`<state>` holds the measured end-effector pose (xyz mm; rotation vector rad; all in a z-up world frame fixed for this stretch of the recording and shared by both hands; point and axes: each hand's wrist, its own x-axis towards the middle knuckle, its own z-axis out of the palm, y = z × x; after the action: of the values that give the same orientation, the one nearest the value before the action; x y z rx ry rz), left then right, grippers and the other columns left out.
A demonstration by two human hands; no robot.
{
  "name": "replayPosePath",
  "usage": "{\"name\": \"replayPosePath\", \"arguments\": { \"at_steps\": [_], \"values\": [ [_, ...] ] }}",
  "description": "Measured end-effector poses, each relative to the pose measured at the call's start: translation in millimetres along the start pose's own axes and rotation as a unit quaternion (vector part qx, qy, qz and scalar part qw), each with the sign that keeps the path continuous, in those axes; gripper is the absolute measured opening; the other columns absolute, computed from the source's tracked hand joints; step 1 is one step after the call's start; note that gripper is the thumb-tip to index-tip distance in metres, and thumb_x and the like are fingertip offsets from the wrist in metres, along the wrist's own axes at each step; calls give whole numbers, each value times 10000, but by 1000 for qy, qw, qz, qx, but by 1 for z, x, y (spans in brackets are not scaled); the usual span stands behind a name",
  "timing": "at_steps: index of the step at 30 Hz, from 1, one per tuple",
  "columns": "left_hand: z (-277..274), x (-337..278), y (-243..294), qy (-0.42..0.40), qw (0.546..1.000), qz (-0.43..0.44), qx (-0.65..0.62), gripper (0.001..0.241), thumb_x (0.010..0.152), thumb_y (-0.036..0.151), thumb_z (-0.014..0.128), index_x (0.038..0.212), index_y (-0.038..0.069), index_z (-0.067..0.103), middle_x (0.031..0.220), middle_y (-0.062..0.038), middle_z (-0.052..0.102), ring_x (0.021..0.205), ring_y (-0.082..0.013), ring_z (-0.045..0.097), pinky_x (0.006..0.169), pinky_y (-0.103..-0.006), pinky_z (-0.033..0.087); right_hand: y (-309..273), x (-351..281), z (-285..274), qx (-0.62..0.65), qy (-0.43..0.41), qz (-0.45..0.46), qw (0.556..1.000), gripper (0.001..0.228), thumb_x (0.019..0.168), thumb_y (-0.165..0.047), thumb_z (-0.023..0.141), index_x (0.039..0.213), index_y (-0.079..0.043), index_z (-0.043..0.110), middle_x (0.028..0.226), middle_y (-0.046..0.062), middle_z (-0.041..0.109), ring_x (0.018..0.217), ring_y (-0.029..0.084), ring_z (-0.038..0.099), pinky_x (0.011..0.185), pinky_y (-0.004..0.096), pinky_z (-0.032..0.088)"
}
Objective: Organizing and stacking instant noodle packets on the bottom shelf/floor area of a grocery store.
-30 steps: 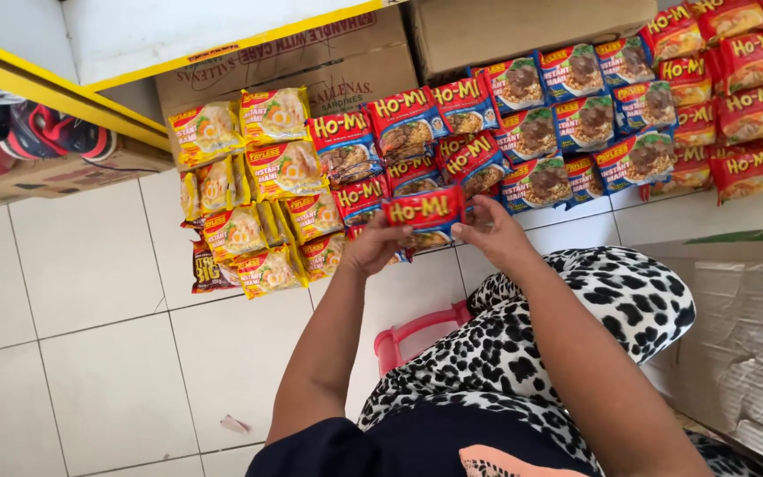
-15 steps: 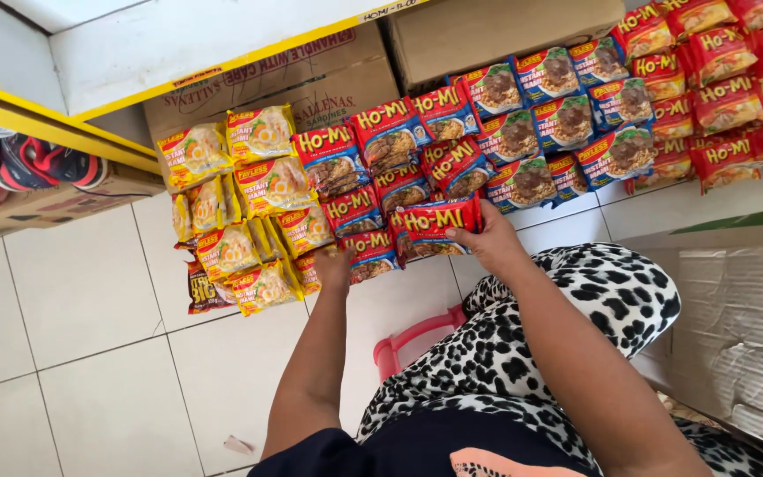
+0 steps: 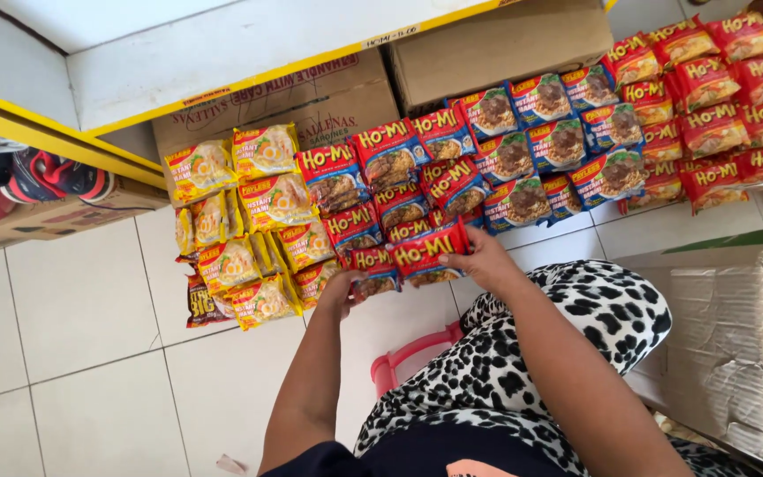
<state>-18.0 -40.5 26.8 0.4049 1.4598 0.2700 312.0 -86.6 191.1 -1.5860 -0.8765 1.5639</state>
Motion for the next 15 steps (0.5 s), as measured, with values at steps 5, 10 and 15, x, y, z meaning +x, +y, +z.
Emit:
{"name": "replayPosePath", "arguments": {
  "at_steps": [5, 10, 15],
  "values": [
    [21, -59, 27, -52, 990, 64, -115, 480, 793, 72, 707, 1229, 219, 571, 1000, -17, 724, 779, -174, 669, 711, -379, 529, -26, -14, 5, 12, -35, 51, 998, 567, 795, -119, 838, 1314, -69, 614, 1180, 22, 729, 1067, 133, 649, 949, 312, 512],
    [43, -96, 54, -209, 969, 122, -44, 571, 814, -20, 709, 1336, 72, 498, 1061, -110, 711, 860, -260, 680, 641, -400, 509, -29, -15, 7, -2, -41, 79, 996, 658, 771, -153, 843, 1368, -81, 577, 1203, 12, 720, 1076, 146, 645, 924, 334, 519],
    [58, -84, 58, -272, 945, 147, -104, 596, 796, -58, 648, 1359, 81, 507, 1083, -111, 708, 893, -262, 704, 728, -389, 582, -28, -13, 8, 11, -11, 74, 997, 778, 760, -169, 863, 1441, -106, 493, 1217, 12, 706, 1041, 132, 641, 869, 310, 517]
  ]
}}
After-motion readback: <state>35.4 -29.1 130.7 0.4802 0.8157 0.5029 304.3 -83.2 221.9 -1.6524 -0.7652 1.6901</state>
